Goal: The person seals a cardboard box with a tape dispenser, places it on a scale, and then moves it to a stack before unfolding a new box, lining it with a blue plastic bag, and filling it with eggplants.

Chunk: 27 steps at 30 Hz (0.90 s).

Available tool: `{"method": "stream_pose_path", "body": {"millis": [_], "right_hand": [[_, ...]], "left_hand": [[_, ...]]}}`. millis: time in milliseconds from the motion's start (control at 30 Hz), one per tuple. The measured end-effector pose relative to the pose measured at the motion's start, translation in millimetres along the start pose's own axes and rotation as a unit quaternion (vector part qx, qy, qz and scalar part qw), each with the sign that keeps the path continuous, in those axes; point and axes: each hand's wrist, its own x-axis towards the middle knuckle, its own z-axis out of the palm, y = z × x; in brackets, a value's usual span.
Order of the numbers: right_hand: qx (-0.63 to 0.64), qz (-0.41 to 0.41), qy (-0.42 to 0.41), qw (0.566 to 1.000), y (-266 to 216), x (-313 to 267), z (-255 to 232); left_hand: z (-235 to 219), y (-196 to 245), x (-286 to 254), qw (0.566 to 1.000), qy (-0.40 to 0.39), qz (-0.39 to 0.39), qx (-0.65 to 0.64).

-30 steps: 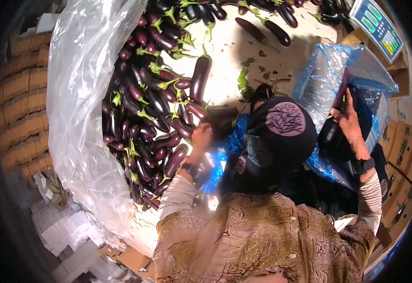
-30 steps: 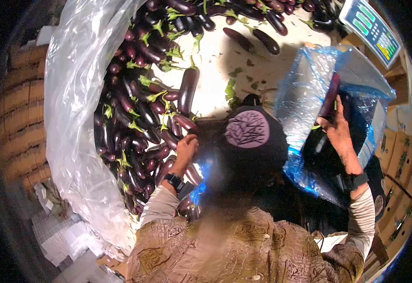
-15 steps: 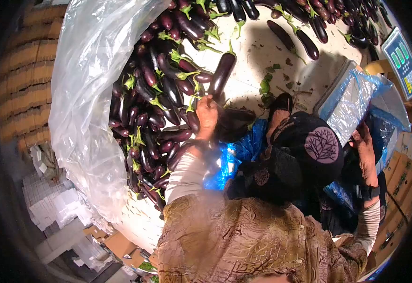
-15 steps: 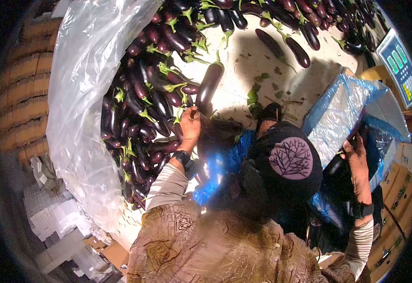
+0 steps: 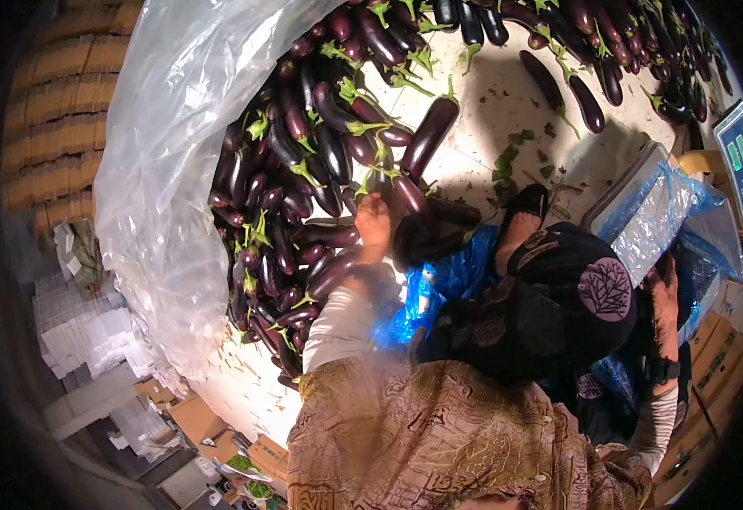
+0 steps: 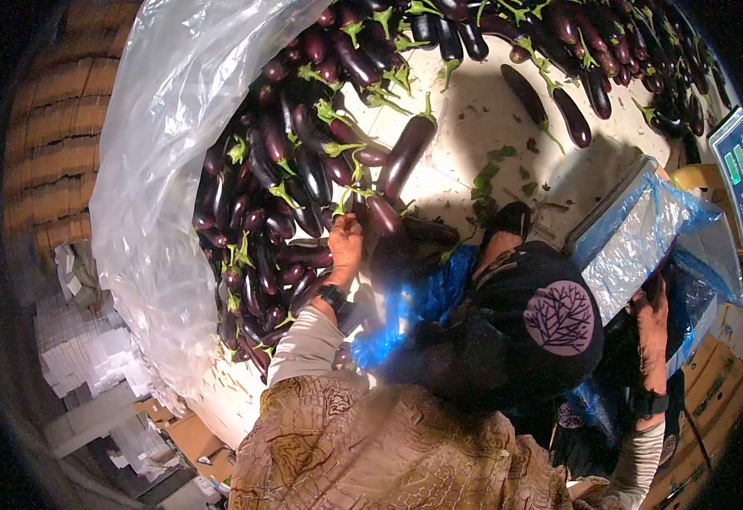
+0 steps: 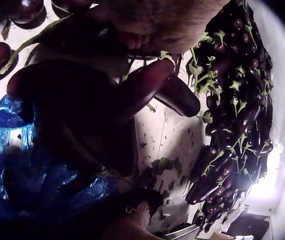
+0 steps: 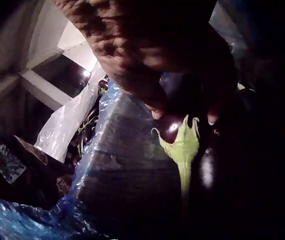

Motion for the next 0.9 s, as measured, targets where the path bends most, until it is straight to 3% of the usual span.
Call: {"method": "stream_pose_path", "body": {"millis": [67, 100, 167, 267, 333, 367, 500, 567, 600, 633, 667, 733, 767, 900], "right_hand": [[0.001, -0.007, -0.018, 1.0, -1, -4, 3], [-0.018, 0.013, -0.004, 1.0, -9, -5, 9], [-0.036, 0.031, 0.011, 0.999, -34, -12, 20], [-0.053, 0.034, -0.036, 0.997, -59, -23, 29], [-0.064, 0.042, 0.01, 0.997, -47, -22, 23], [-0.066, 0.042, 0.013, 0.997, -49, -23, 23], [-0.074, 0.056, 0.004, 0.996, -46, -26, 20], [-0.071, 0.061, 0.013, 0.996, -45, -25, 18], [-0.077, 0.072, -0.029, 0.994, -48, -24, 17], [-0.082, 0.083, -0.07, 0.991, -51, -25, 17], [-0.082, 0.086, -0.063, 0.991, -53, -28, 18], [-0.064, 0.058, -0.056, 0.995, -54, -33, 22], [-0.087, 0.106, -0.067, 0.988, -41, -27, 10], [-0.143, 0.113, -0.057, 0.982, -76, -39, 23]], "left_hand": [[-10, -14, -4, 0.999, -0.007, -0.026, -0.031], [-29, 11, -7, 0.995, -0.055, -0.088, -0.012], [-34, -17, -7, 0.993, -0.048, -0.1, -0.032], [-39, -24, -4, 0.989, -0.028, -0.131, -0.062], [-38, -21, 3, 0.995, 0.053, -0.078, 0.022], [-45, 8, 7, 0.992, 0.054, -0.069, 0.088], [-34, 22, 47, 0.991, 0.085, -0.006, 0.102], [-20, 18, 71, 0.994, 0.063, -0.041, 0.075], [-11, 20, 84, 0.995, 0.059, -0.049, 0.066], [-5, 23, 97, 0.992, 0.022, -0.107, 0.067], [15, -1, 115, 0.991, 0.032, -0.099, 0.084], [31, 13, 130, 0.977, 0.022, -0.185, 0.104], [32, 18, 139, 0.967, 0.005, -0.221, 0.129], [37, 37, 151, 0.94, 0.007, -0.328, 0.093]]}}
